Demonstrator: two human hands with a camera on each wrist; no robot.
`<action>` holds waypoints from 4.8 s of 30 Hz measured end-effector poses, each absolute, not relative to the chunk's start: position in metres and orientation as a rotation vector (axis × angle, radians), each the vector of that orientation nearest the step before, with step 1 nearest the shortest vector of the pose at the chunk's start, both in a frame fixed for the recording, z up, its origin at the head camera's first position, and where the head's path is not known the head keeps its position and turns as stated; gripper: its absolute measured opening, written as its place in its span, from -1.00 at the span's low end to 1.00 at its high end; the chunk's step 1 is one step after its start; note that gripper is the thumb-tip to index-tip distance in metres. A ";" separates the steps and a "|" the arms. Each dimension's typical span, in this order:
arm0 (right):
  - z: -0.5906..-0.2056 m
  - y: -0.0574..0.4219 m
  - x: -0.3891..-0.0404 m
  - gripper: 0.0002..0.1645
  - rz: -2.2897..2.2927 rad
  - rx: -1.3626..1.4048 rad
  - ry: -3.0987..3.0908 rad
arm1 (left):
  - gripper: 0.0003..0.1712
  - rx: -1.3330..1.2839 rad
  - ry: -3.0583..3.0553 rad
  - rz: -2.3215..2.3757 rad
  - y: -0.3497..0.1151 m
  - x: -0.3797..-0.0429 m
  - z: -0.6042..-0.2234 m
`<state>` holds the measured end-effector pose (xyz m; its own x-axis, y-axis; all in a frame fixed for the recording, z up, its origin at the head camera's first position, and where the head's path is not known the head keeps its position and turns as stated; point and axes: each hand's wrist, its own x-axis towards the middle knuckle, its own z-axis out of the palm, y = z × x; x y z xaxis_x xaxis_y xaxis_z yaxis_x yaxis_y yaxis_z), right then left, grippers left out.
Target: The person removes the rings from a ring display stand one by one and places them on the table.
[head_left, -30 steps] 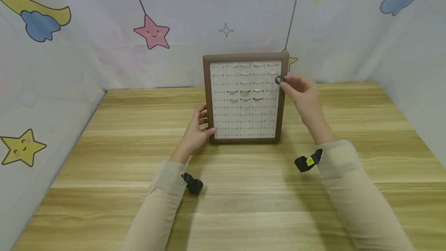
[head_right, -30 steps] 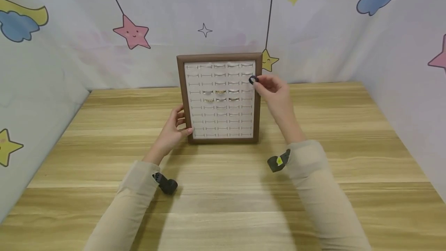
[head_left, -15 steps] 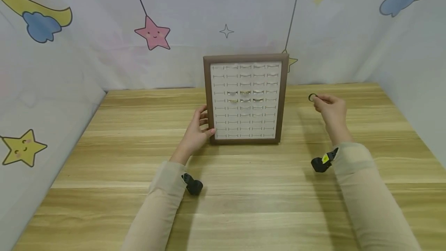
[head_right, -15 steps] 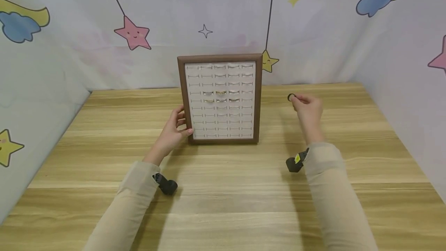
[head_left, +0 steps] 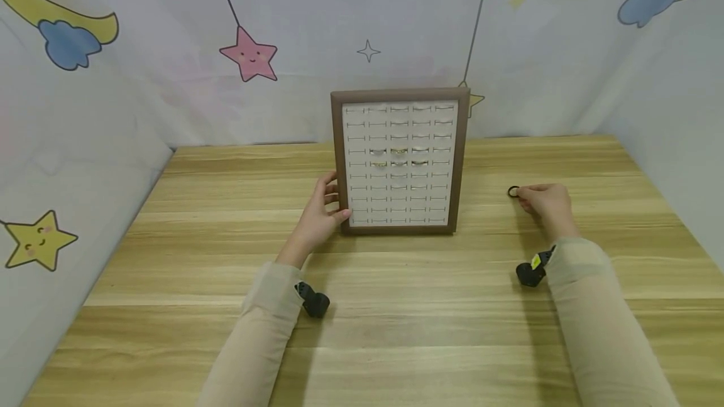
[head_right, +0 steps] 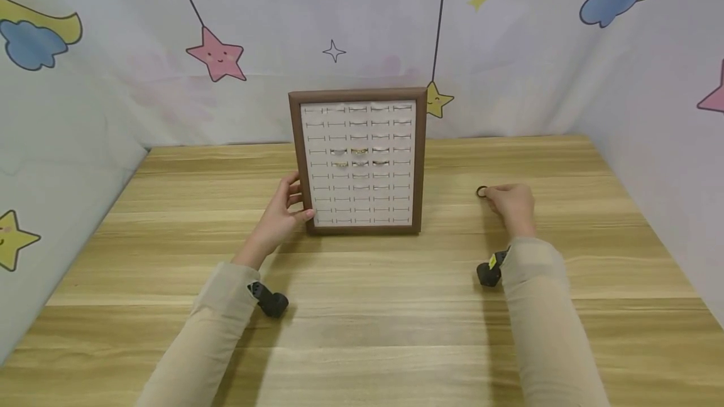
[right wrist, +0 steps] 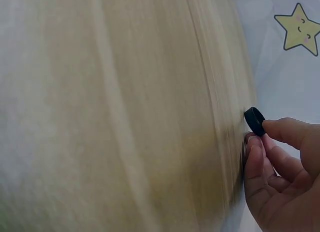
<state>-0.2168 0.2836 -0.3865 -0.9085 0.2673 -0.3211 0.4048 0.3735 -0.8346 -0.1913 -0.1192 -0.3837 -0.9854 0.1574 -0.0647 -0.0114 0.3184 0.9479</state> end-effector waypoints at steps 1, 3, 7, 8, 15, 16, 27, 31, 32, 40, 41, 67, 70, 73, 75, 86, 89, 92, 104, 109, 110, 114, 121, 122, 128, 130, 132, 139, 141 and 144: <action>-0.387 0.284 -0.217 -0.40 -1.559 0.617 2.497 | -0.09 0.132 2.429 1.750 -0.119 -0.191 -0.384; -0.387 0.285 -0.217 -0.40 -1.538 0.620 2.504 | -0.09 0.136 2.426 1.754 -0.119 -0.191 -0.383; -0.387 0.286 -0.217 -0.41 -1.516 0.631 2.511 | -0.09 0.138 2.424 1.758 -0.118 -0.190 -0.384; -0.387 0.286 -0.217 -0.41 -1.515 0.630 2.512 | -0.09 0.143 2.424 1.758 -0.118 -0.191 -0.384; -0.387 0.287 -0.217 -0.43 -1.527 0.615 2.526 | -0.10 0.153 2.431 1.754 -0.118 -0.191 -0.384; -0.386 0.287 -0.216 -0.45 -1.524 0.619 2.541 | -0.09 0.154 2.429 1.756 -0.118 -0.191 -0.384; -0.344 0.260 -0.217 -0.37 -1.570 0.487 2.824 | -0.09 0.144 2.425 1.753 -0.120 -0.192 -0.385; -0.323 0.238 -0.216 -0.42 -1.599 0.372 2.922 | -0.10 0.148 2.428 1.745 -0.121 -0.191 -0.385; -0.318 0.232 -0.214 -0.44 -1.619 0.330 2.944 | -0.10 0.152 2.430 1.742 -0.121 -0.191 -0.385; -0.299 0.182 -0.204 -0.61 -1.560 -0.134 3.072 | -0.10 0.180 2.425 1.740 -0.122 -0.191 -0.386; -0.299 0.177 -0.203 -0.64 -1.519 -0.183 3.083 | -0.10 0.181 2.426 1.738 -0.123 -0.191 -0.387; -0.318 0.126 -0.197 -0.83 -0.814 -0.641 3.361 | -0.11 0.097 2.467 1.720 -0.117 -0.192 -0.386; -0.319 0.122 -0.196 -0.82 -0.799 -0.650 3.392 | -0.12 0.098 2.462 1.727 -0.116 -0.192 -0.386; -0.320 0.119 -0.195 -0.84 -0.777 -0.659 3.421 | -0.12 0.095 2.458 1.728 -0.116 -0.191 -0.385; -0.321 0.119 -0.196 -0.87 -0.768 -0.661 3.434 | -0.12 0.089 2.457 1.725 -0.116 -0.191 -0.384; -0.322 0.119 -0.198 -0.86 -0.741 -0.650 3.412 | -0.11 0.101 2.459 1.720 -0.115 -0.190 -0.382; -0.322 0.122 -0.200 -0.87 -0.850 -0.616 3.344 | -0.11 0.098 2.455 1.728 -0.116 -0.190 -0.383; -0.322 0.124 -0.201 -0.88 -1.019 -0.567 3.264 | -0.11 0.097 2.452 1.732 -0.116 -0.190 -0.383; -0.313 0.158 -0.208 -0.66 -1.778 -0.166 3.018 | -0.10 0.099 2.463 1.696 -0.116 -0.190 -0.382; -0.311 0.189 -0.215 -0.77 -2.152 0.082 2.800 | -0.10 0.091 2.463 1.693 -0.116 -0.190 -0.383; -0.311 0.196 -0.215 -0.79 -2.238 0.113 2.731 | -0.10 0.091 2.462 1.694 -0.116 -0.190 -0.383; -0.317 0.223 -0.216 -0.92 -2.395 0.261 2.554 | -0.10 0.090 2.461 1.696 -0.116 -0.190 -0.383; -0.340 0.262 -0.214 -0.92 -2.241 0.538 2.539 | -0.11 0.100 2.470 1.688 -0.116 -0.189 -0.382; -0.343 0.267 -0.213 -0.91 -2.221 0.574 2.516 | -0.11 0.101 2.471 1.690 -0.115 -0.189 -0.382; -0.362 0.287 -0.211 -0.65 -1.849 0.687 2.574 | -0.11 0.106 2.467 1.693 -0.116 -0.189 -0.383; -0.367 0.292 -0.209 -0.55 -1.739 0.676 2.582 | -0.11 0.104 2.464 1.693 -0.116 -0.189 -0.384; -0.372 0.296 -0.207 -0.48 -1.692 0.662 2.556 | -0.11 0.100 2.462 1.694 -0.116 -0.189 -0.384; -0.382 0.303 -0.206 -0.45 -1.654 0.648 2.503 | -0.11 0.094 2.456 1.697 -0.116 -0.188 -0.384; -0.382 0.304 -0.206 -0.45 -1.648 0.651 2.499 | -0.10 0.094 2.456 1.698 -0.116 -0.188 -0.383; -0.383 0.303 -0.207 -0.45 -1.632 0.653 2.499 | -0.10 0.096 2.461 1.694 -0.116 -0.188 -0.383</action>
<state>-0.2074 0.3035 -0.3826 -0.9050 0.3028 -0.2987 0.3952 0.3392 -0.8537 -0.1879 -0.1160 -0.3831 -0.9864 0.1387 -0.0885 -0.0332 0.3591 0.9327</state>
